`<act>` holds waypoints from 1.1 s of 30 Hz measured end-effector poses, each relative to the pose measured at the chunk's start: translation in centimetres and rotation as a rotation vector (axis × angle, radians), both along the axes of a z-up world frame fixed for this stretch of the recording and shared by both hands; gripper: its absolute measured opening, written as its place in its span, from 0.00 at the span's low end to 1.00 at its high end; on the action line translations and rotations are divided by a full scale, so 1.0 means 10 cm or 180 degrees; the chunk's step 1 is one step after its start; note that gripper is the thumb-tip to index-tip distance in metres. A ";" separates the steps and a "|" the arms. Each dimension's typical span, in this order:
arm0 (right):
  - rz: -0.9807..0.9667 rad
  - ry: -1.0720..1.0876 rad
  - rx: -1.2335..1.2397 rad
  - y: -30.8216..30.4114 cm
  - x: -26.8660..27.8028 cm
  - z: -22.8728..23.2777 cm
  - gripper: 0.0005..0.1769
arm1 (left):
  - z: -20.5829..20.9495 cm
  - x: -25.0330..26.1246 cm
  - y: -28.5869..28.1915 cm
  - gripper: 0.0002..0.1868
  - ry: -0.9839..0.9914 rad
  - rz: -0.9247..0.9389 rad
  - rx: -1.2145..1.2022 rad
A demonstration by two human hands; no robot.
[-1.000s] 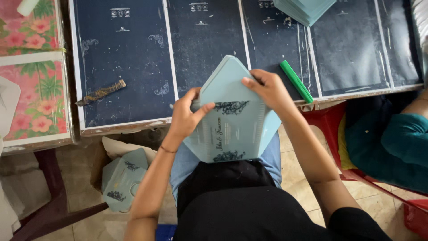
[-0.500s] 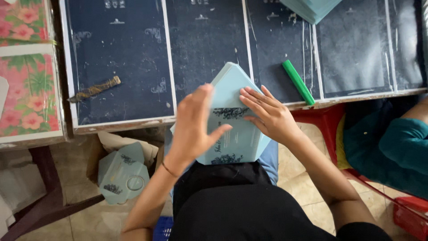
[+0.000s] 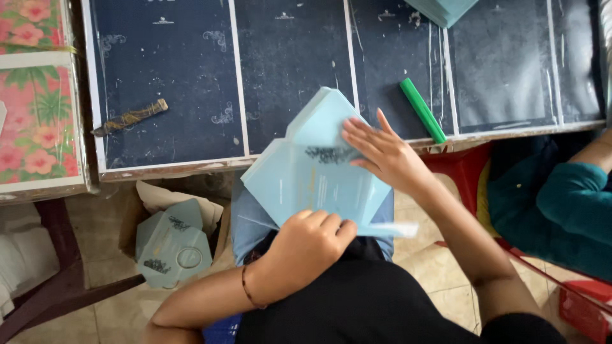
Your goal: The person picks up a stack of light blue papers and places them on their lap. They then repeatedly pick up individual papers from the stack and place them back on top, aligning the edges.
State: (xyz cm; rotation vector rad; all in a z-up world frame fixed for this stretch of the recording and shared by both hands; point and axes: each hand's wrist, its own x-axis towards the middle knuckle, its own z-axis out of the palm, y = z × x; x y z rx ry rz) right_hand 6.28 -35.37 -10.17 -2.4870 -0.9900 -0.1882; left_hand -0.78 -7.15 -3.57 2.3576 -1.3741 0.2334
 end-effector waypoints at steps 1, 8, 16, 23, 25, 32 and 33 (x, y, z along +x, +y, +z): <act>0.0021 -0.0009 -0.0006 0.04 -0.01 0.06 0.41 | 0.04 0.06 -0.03 0.10 -0.0009 0.0021 -0.0006; 0.0398 0.0444 0.0704 -0.06 -0.16 0.73 0.24 | 0.10 0.10 -0.10 0.17 -0.0097 0.0308 -0.0236; -0.0273 -0.0247 0.0103 -0.07 -0.18 -0.03 0.35 | 0.06 0.02 -0.11 0.10 0.0242 -0.0181 -0.0161; -0.0011 0.0645 0.0931 -0.14 -0.22 0.60 0.22 | 0.09 0.06 -0.14 0.20 0.0064 0.0222 -0.0142; -0.0345 0.0250 0.0615 -0.24 -0.09 0.34 0.31 | 0.06 0.05 -0.14 0.35 -0.0069 0.0229 -0.0001; -0.0437 -0.0360 0.0286 -0.11 -0.18 -0.13 0.24 | 0.10 0.09 -0.15 0.07 -0.0020 0.0020 -0.0191; -0.0496 -0.0491 0.0467 -0.06 -0.19 -0.11 0.19 | 0.15 0.12 -0.16 0.04 0.0065 -0.0057 -0.0285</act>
